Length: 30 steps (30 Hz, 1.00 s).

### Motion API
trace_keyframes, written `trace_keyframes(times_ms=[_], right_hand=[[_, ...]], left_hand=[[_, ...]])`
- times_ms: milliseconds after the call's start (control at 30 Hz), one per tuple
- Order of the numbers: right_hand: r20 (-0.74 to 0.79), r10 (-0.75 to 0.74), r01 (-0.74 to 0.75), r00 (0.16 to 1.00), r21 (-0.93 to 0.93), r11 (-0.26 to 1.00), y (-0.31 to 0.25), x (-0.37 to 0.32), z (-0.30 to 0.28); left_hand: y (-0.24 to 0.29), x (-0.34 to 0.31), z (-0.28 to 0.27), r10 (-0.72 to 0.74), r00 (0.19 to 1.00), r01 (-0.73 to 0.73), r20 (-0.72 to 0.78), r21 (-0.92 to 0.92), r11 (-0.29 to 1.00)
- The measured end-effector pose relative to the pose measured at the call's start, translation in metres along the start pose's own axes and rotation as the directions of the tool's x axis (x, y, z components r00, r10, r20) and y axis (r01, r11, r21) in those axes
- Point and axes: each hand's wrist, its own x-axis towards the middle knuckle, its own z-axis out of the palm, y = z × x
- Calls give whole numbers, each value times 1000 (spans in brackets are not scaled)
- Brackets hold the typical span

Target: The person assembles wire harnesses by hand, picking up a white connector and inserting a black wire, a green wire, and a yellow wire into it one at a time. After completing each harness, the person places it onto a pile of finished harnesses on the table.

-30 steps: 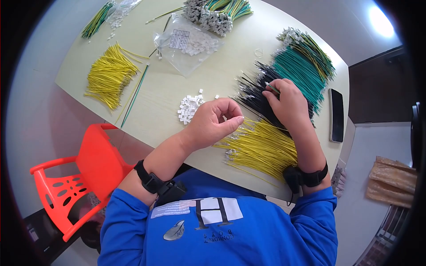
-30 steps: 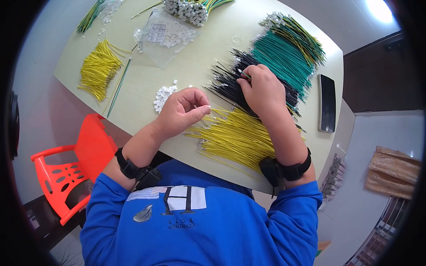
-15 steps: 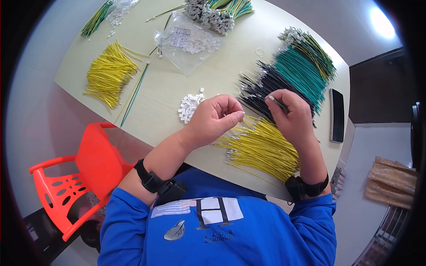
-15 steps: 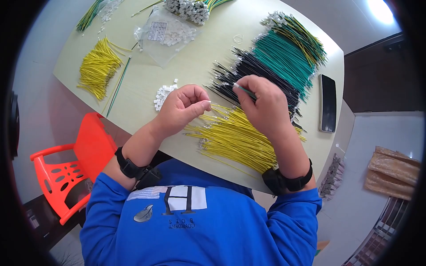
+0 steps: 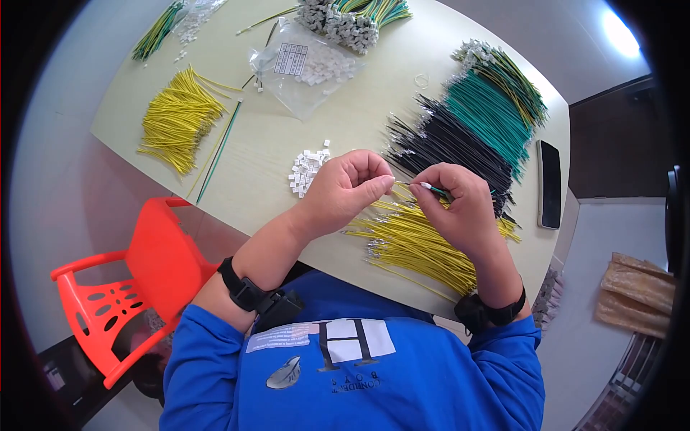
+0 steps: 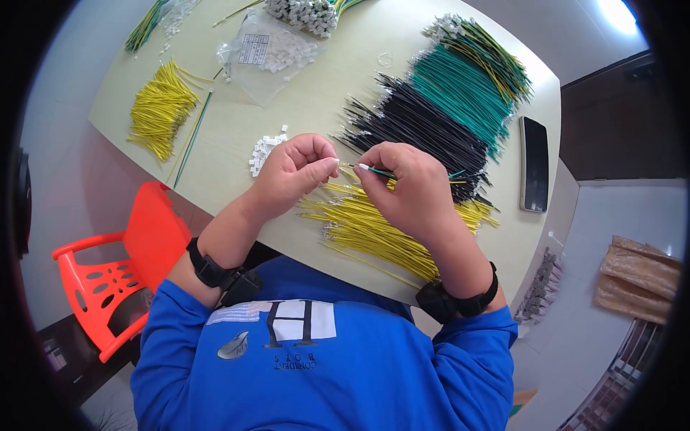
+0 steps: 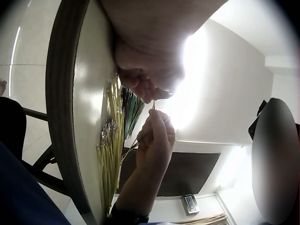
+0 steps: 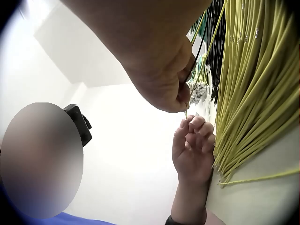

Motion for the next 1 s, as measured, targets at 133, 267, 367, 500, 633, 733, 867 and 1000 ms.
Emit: trace_keyframes(times_ms=[133, 267, 367, 500, 633, 733, 867, 1000], right_hand=[[-2, -12, 12, 1000, -5, 1000, 0, -1, 1], [14, 34, -34, 999, 18, 999, 0, -1, 1], [40, 46, -48, 998, 29, 998, 0, -1, 2], [60, 68, -72, 996, 61, 996, 1, -1, 3], [31, 3, -3, 1000, 28, 1000, 1, -3, 8], [40, -19, 18, 999, 32, 999, 3, -5, 9], [79, 1, -7, 997, 68, 998, 0, -3, 3], [125, 51, -69, 991, 140, 988, 3, -2, 1]], left_hand=[[0, 0, 0, -1, 1000, 0, 3, 11, 1000], [-1, 0, 0, 13, 1000, -13, 13, 8, 1000], [2, -1, 0, -16, 999, 16, 33, 9, 1000], [-4, 0, -1, 10, 999, -11, 53, 33, 999], [-3, 0, -1, -34, 998, 29, 50, 85, 996], [-2, 0, -3, -38, 997, 32, 66, 93, 995], [-3, 0, -5, -35, 994, 30, 106, 46, 998], [-2, -1, -8, -27, 988, 30, 150, -17, 999]])
